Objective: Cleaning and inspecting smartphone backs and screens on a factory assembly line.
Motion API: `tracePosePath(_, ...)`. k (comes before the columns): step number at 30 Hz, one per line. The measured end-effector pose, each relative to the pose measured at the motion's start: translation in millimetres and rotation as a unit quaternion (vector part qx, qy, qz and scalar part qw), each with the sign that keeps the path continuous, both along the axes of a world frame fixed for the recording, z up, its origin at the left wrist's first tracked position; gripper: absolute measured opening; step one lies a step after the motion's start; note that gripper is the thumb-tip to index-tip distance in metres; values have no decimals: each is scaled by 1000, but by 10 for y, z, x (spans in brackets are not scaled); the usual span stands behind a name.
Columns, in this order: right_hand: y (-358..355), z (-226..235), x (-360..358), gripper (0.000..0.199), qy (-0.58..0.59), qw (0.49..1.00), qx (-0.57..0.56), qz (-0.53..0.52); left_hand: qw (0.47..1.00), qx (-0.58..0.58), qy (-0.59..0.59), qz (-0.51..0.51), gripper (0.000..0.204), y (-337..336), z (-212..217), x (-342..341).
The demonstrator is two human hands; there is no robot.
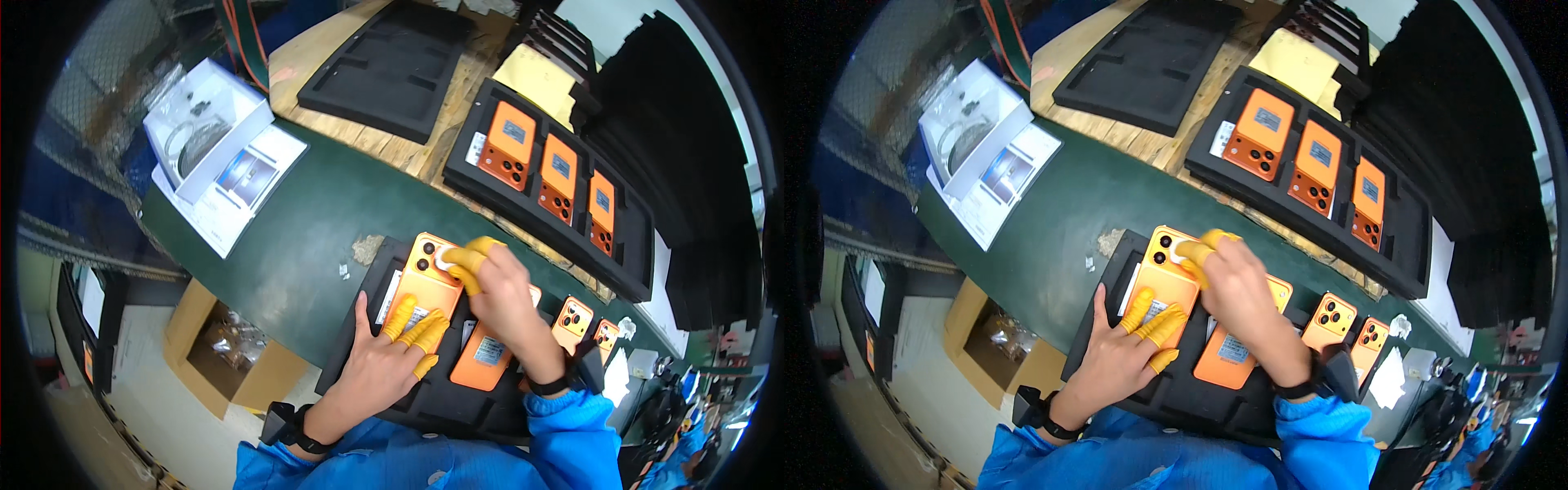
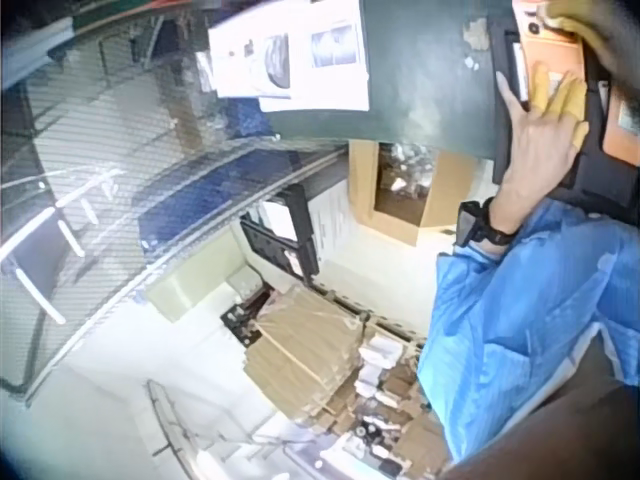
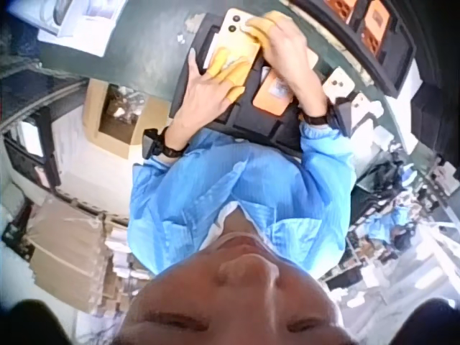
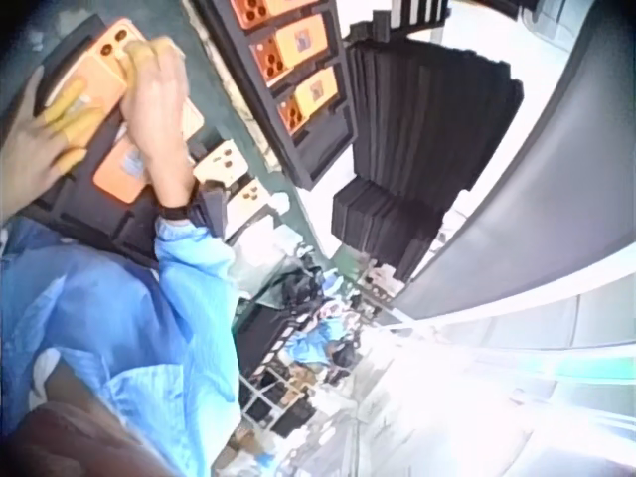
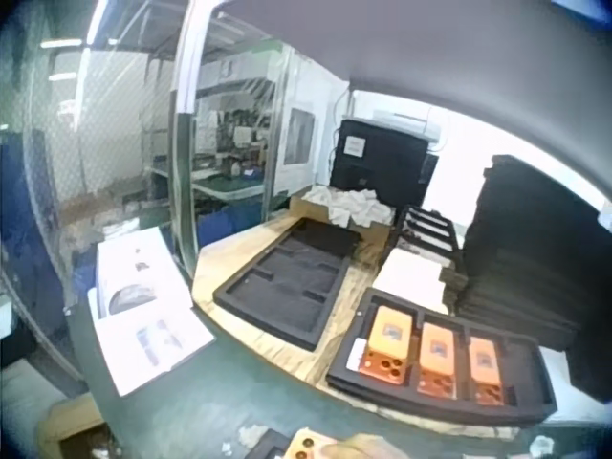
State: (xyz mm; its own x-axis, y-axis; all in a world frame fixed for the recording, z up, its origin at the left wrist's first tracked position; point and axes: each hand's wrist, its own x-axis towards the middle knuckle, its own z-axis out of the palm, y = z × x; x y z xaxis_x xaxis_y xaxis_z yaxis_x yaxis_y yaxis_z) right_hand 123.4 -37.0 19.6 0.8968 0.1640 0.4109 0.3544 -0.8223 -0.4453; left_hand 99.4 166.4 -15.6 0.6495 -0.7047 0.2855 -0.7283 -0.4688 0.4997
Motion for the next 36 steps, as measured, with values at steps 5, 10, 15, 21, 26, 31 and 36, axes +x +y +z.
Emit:
tracePosePath(5,134,-155,76,18,-13,995,-95,10,999,47,10,4,40,28,32,-31)
tracePosePath(10,86,-190,-3,10,-28,991,-121,46,999,46,12,1,40,33,13,-14)
tracePosePath(15,114,-186,-202,13,15,996,-60,67,1000,7,-5,12,40,37,43,-31)
tracePosePath(21,319,-191,186,20,-48,998,-26,2,998,55,10,-7,38,18,93,-14)
tracePosePath(26,164,-244,163,21,-48,993,-18,-107,999,31,-15,6,29,-26,80,-28)
tracePosePath(31,107,-201,-77,23,-10,986,-55,-156,999,41,-24,1,39,-12,68,-19)
tracePosePath(36,232,-212,-304,22,-15,984,-71,-161,999,44,-21,-2,35,-7,101,2)
